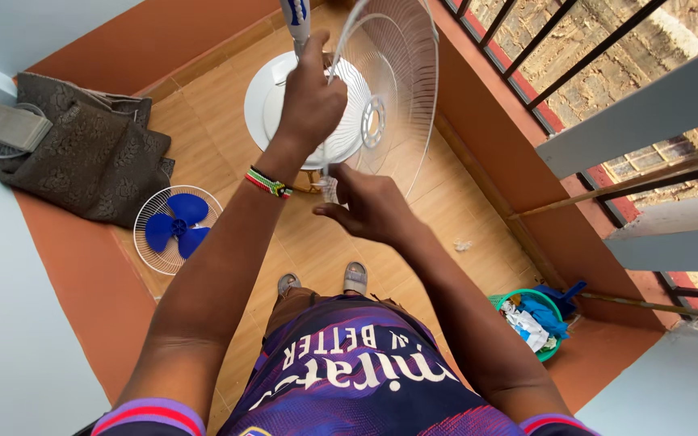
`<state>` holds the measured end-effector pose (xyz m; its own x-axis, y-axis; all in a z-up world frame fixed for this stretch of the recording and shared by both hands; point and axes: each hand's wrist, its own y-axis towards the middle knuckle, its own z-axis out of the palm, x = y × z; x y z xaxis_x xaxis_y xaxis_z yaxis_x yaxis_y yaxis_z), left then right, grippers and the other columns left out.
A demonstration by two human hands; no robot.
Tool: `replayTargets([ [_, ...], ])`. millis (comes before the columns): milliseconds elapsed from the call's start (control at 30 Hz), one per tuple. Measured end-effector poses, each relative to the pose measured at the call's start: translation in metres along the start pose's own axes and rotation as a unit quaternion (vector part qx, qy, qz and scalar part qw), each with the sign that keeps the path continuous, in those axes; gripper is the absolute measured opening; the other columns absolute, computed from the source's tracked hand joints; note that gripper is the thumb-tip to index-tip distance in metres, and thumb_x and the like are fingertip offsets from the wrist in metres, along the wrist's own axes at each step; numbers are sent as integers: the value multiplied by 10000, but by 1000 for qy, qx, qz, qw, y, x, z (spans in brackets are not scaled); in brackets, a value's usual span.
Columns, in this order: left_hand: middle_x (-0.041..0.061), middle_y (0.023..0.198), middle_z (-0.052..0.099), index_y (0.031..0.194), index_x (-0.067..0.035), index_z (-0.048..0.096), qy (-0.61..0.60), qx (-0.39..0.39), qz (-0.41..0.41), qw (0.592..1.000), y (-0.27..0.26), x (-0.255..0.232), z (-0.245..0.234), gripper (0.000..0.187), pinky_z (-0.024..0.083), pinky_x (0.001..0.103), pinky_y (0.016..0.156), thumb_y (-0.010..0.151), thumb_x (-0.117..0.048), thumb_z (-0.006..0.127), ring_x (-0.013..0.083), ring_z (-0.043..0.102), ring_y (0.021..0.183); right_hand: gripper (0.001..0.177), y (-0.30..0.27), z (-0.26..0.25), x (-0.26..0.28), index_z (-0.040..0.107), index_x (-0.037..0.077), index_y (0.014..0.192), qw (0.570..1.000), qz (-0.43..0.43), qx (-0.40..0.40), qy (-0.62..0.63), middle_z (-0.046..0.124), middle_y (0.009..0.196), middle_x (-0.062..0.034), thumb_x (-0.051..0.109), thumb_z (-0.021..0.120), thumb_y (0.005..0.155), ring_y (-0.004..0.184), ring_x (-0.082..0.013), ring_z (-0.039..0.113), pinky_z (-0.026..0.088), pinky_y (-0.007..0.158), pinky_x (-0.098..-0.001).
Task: The person disassembles a standing electric fan by hand. They remove the front grille, unscrew the blade hub, detach the blue fan blades, remove the rear grille, and coil the power cord. The components are placed on the floor and a nearby surface.
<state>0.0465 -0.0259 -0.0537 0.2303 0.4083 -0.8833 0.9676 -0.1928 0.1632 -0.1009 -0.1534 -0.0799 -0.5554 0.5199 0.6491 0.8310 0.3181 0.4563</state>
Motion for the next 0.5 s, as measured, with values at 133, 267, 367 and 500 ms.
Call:
replayTargets([
  [133,258,1348,659,1497,-21,461,-23,-40,128,991,-40,7,11,619,533,414,1086,884,52,505,387,662,1277,443,22,-31,-28,612,-24,1340,888,221,-45,401,709,886,-96,353,609,1107,710,-133,678,561,634,-287],
  [267,245,1455,571,1526,-21,441,-23,-33,179,983,-101,-6,25,693,455,430,1215,842,91,463,394,554,1418,308,57,-45,-41,535,32,1133,891,270,-163,328,668,838,-79,331,565,1068,652,-148,672,536,513,-307],
  [367,223,1471,543,1506,-17,426,-79,50,148,985,-110,-18,14,568,445,421,1194,973,-23,622,351,550,1410,209,68,-35,-36,509,28,1015,935,268,-190,130,678,775,-117,211,606,1039,630,-209,714,569,542,-365],
  [500,135,1462,589,1451,-83,567,-46,2,146,988,-91,-23,-18,448,473,406,1171,1021,-73,688,302,580,1384,152,49,-8,-16,489,25,1048,974,129,-176,-55,676,802,-190,106,618,1046,732,-373,698,534,631,-462],
])
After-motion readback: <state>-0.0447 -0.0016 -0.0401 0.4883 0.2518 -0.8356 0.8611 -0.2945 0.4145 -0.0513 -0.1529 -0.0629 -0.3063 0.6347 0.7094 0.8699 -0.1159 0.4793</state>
